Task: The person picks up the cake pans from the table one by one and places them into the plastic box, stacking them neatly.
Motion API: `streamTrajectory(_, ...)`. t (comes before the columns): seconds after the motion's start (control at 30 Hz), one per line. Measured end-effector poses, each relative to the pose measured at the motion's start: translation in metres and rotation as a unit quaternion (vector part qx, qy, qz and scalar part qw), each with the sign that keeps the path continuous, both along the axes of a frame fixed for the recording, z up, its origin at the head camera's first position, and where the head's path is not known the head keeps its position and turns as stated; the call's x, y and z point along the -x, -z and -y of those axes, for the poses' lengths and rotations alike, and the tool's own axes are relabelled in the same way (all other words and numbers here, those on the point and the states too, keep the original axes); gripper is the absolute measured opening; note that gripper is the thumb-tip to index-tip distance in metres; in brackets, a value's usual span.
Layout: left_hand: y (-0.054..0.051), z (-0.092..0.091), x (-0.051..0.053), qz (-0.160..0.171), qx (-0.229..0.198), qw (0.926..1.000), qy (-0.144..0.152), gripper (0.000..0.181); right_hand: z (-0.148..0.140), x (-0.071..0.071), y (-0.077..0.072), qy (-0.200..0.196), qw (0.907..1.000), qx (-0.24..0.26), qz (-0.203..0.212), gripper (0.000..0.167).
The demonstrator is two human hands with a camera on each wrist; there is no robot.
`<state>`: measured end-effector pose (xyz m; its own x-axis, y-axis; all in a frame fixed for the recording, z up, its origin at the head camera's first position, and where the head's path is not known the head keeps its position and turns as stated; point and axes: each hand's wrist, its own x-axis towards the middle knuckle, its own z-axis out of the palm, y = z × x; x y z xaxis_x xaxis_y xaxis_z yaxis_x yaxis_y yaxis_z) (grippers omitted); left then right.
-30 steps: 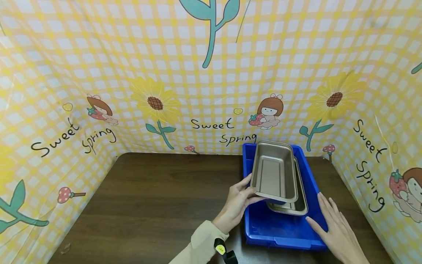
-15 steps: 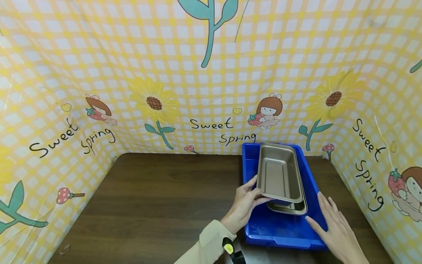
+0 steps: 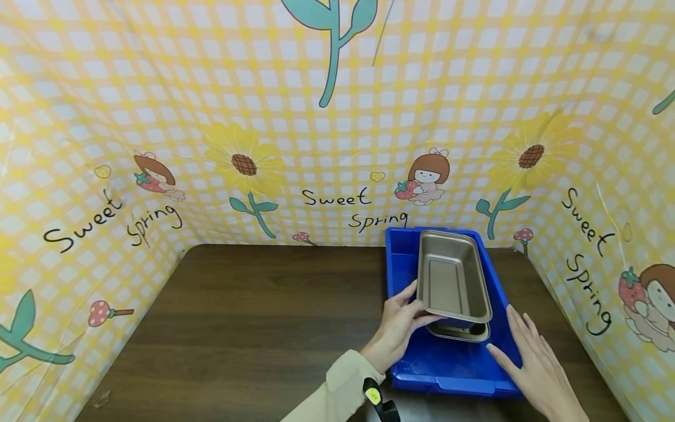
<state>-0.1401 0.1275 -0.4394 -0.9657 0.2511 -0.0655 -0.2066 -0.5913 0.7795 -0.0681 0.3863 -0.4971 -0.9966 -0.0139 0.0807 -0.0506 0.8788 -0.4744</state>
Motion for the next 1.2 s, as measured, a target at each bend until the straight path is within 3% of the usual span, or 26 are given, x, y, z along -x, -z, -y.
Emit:
streamTrajectory(0.23,0.004,-0.006,0.001,0.02,-0.008,0.9998,-0.004,0.06,0.001,0.001,-0.002,0.002,0.9999,-0.001,0.013,0.089)
streamTrajectory(0.5,0.006,-0.011,0.002,0.033,-0.004,0.9994,-0.006,0.064,0.001,-0.002,0.0,0.0,0.9999,-0.001,-0.016,0.088)
streamTrajectory(0.8,0.012,-0.016,0.003,0.06,0.005,0.9982,-0.006,0.069,0.002,-0.002,0.0,0.0,0.9999,0.001,-0.013,0.087)
streamTrajectory(1.2,0.02,-0.024,0.003,0.051,0.029,0.9982,-0.002,0.067,0.0,-0.003,0.001,-0.004,0.9996,0.001,-0.029,0.087)
